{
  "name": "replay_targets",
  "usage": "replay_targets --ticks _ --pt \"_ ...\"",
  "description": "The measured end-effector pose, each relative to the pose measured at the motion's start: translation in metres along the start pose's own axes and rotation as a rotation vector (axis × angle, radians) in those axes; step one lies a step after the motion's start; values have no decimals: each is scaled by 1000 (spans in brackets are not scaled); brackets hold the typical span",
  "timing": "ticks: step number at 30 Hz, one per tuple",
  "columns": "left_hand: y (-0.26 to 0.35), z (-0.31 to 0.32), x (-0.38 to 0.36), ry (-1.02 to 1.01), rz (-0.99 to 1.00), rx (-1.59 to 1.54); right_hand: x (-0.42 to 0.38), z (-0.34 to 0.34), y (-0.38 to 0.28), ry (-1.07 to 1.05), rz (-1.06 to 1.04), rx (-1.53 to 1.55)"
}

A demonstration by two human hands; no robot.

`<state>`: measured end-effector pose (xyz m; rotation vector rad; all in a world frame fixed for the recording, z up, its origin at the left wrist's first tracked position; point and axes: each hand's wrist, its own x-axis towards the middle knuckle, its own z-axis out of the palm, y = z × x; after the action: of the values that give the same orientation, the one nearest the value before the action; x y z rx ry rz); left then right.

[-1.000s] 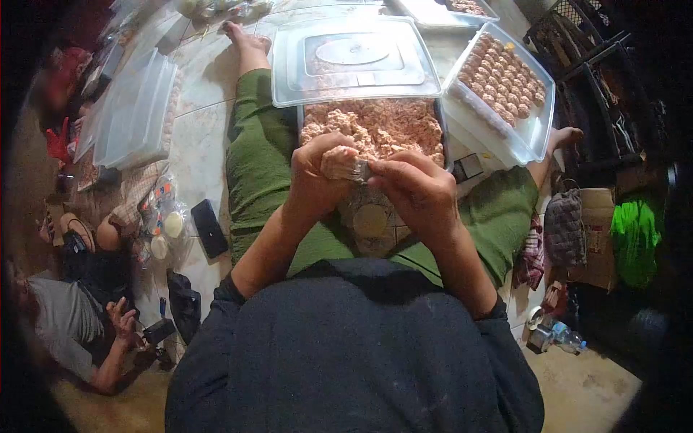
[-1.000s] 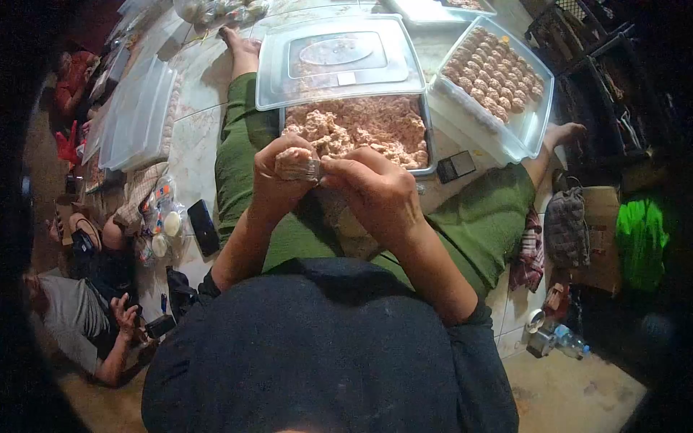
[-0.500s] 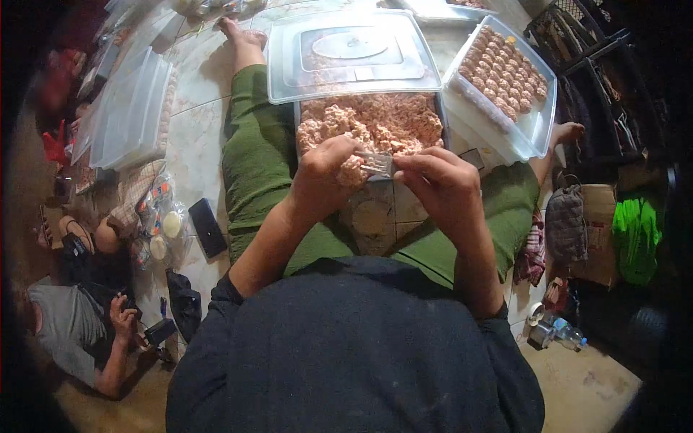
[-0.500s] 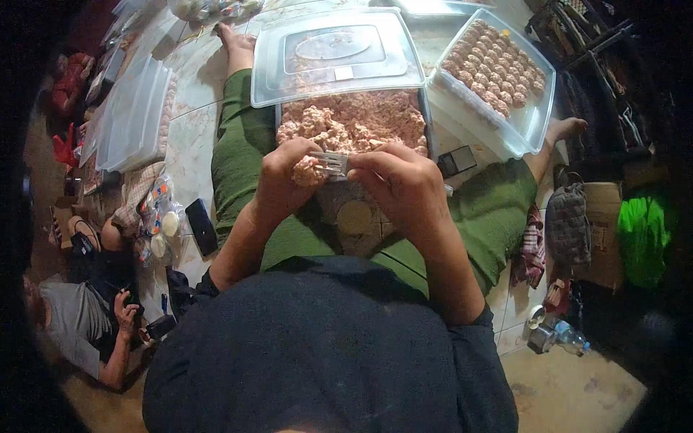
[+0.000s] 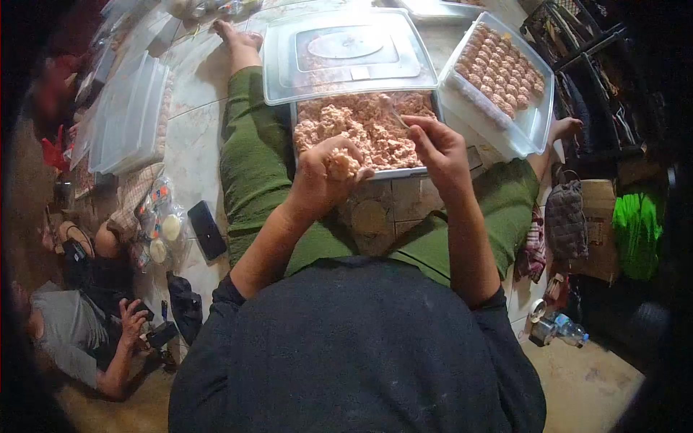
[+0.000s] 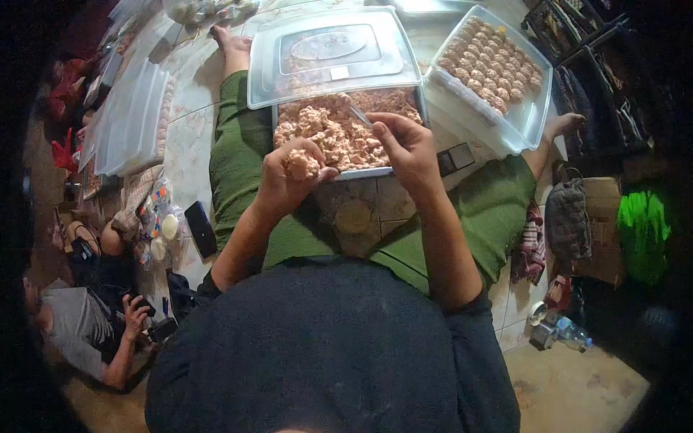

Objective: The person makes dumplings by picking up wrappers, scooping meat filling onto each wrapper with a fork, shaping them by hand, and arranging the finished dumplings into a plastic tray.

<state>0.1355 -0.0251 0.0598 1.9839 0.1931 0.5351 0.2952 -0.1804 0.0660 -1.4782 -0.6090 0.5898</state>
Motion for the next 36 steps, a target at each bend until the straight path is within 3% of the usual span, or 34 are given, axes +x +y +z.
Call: replay_targets --ticks 1,2,3,4,5,8,11,14,17,21,22,25,29,36 --pt "0 0 1 15 -5 -29 6 -1 13 44 -65 -163" --pt "4 0 0 29 -60 -134 7 -3 24 42 -148 -555" --pt "17 -2 0 42 -116 -239 6 1 38 25 -165 -652" --pt "24 -3 -1 55 -175 -344 2 4 45 -44 -103 -847" --pt "18 -4 -1 46 -152 -225 -3 5 48 -116 -39 -1041" --pt "2 -7 -2 75 -55 -52 -16 -7 25 -155 27 -1160" --pt "14 -5 -1 142 82 -136 -24 -35 -7 -178 126 -1359" --pt "22 -3 -3 157 69 -88 -29 -46 -27 29 -104 -1181" --pt "9 -3 7 99 341 -28 -35 -30 -57 67 -229 -766" --pt "22 1 -1 65 36 -307 -44 -7 -60 -56 -335 -408" --pt "24 -1 -2 52 7 -319 -48 1 -64 -85 -507 -516" --pt "29 -3 -6 71 -48 -283 -55 24 -66 -185 -719 -606" --pt "23 1 -7 177 -16 -248 -53 36 -61 -116 -725 -727" --pt "10 6 -2 369 241 -103 -44 28 -68 -55 -711 -625"
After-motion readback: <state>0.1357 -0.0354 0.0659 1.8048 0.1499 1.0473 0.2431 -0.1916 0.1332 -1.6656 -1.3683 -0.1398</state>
